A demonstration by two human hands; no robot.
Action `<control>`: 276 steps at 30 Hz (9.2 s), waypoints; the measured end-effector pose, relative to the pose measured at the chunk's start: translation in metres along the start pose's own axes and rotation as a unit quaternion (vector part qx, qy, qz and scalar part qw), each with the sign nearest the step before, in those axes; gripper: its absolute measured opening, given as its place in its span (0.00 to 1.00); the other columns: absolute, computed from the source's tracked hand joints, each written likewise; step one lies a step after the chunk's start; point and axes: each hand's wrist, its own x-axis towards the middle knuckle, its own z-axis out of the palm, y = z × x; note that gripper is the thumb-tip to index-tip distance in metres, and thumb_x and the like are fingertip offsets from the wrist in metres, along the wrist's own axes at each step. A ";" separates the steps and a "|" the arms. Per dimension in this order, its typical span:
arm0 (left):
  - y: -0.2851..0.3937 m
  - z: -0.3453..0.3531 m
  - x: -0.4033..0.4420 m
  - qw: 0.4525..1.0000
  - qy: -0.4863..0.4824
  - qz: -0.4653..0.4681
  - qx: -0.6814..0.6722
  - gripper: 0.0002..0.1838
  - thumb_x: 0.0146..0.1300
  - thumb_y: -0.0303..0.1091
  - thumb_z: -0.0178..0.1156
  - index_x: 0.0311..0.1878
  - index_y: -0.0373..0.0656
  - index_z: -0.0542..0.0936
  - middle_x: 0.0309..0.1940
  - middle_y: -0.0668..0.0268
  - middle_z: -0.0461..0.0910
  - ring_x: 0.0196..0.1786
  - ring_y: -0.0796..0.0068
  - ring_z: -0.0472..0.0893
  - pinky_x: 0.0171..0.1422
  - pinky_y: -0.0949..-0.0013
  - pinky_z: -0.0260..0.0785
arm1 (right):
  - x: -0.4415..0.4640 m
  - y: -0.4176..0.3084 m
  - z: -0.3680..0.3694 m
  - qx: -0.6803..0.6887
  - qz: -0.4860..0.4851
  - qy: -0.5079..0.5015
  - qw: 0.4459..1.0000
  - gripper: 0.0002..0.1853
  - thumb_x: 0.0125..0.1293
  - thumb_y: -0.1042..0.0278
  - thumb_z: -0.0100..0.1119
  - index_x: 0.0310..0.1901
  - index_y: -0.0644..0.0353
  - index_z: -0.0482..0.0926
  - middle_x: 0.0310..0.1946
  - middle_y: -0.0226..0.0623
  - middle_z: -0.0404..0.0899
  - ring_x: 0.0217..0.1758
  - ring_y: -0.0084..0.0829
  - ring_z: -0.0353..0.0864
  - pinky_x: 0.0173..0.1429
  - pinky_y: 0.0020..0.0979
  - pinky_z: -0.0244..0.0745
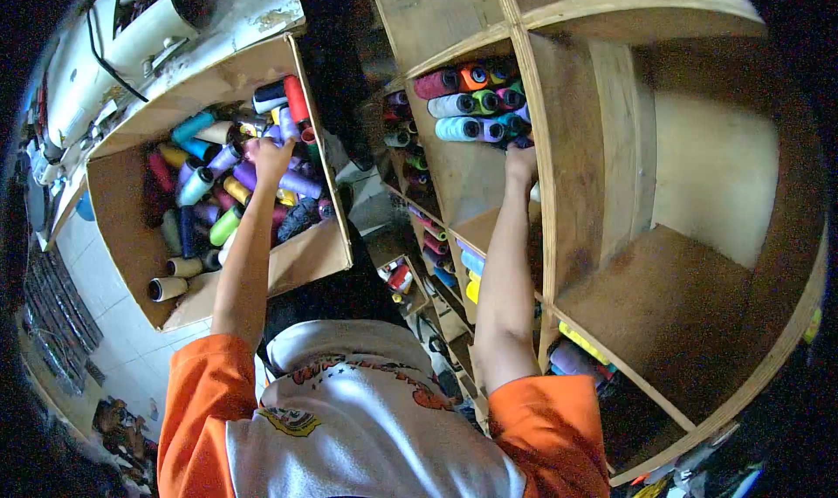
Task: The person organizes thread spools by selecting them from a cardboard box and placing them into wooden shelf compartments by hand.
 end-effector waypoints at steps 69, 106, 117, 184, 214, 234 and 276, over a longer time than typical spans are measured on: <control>0.024 -0.051 -0.019 0.858 -0.247 0.431 0.127 0.24 0.44 0.22 0.59 0.49 0.42 0.73 0.62 0.61 0.63 0.42 0.53 0.80 0.42 0.54 0.75 | -0.141 -0.004 -0.105 0.314 0.045 -0.135 0.939 0.17 0.62 0.63 0.62 0.44 0.66 0.70 0.30 0.35 0.77 0.30 0.22 0.78 0.34 0.23 0.72; 0.064 -0.231 -0.195 0.586 -0.304 -0.115 -0.742 0.24 0.52 0.30 0.63 0.51 0.39 0.67 0.43 0.63 0.75 0.47 0.68 0.79 0.55 0.61 0.73 | -0.032 0.005 0.021 -0.017 0.033 -0.012 0.999 0.36 0.46 0.49 0.71 0.52 0.66 0.73 0.45 0.56 0.78 0.50 0.51 0.78 0.55 0.43 0.72; 0.071 -0.233 -0.207 0.639 -0.329 -0.096 -0.689 0.23 0.52 0.30 0.63 0.51 0.39 0.68 0.43 0.62 0.75 0.47 0.68 0.79 0.56 0.61 0.73 | -0.064 0.005 -0.013 0.188 -0.001 -0.226 0.956 0.21 0.55 0.55 0.65 0.44 0.61 0.79 0.38 0.44 0.82 0.42 0.37 0.82 0.43 0.36 0.76; 0.206 -0.326 -0.210 0.685 -0.277 0.486 -0.466 0.08 0.46 0.21 0.64 0.29 0.39 0.75 0.29 0.66 0.79 0.31 0.79 0.79 0.37 0.74 0.71 | -0.216 -0.129 -0.310 0.660 -0.265 0.113 0.694 0.22 0.57 0.77 0.60 0.51 0.68 0.63 0.41 0.43 0.73 0.39 0.31 0.79 0.44 0.33 0.77; 0.213 -0.323 -0.210 0.743 -0.226 0.473 -0.416 0.07 0.44 0.23 0.64 0.28 0.40 0.76 0.26 0.70 0.77 0.32 0.81 0.77 0.40 0.75 0.69 | -0.199 -0.089 -0.305 0.775 -0.111 -0.356 0.510 0.21 0.64 0.63 0.51 0.53 0.71 0.71 0.40 0.41 0.79 0.32 0.29 0.79 0.32 0.23 0.73; 0.215 -0.309 -0.219 0.662 -0.297 0.376 -0.577 0.08 0.52 0.20 0.62 0.33 0.38 0.73 0.28 0.65 0.77 0.29 0.78 0.79 0.36 0.73 0.73 | -0.216 -0.115 -0.295 0.801 -0.112 -0.162 0.565 0.18 0.69 0.66 0.51 0.55 0.70 0.68 0.43 0.48 0.79 0.41 0.35 0.83 0.44 0.28 0.82; 0.022 -0.276 -0.183 0.851 -0.027 0.035 -0.523 0.13 0.57 0.28 0.64 0.45 0.38 0.76 0.30 0.67 0.77 0.28 0.80 0.76 0.32 0.77 0.68 | -0.082 -0.021 -0.010 0.114 -0.090 -0.050 0.988 0.17 0.51 0.67 0.68 0.42 0.61 0.74 0.33 0.54 0.80 0.41 0.53 0.80 0.42 0.46 0.75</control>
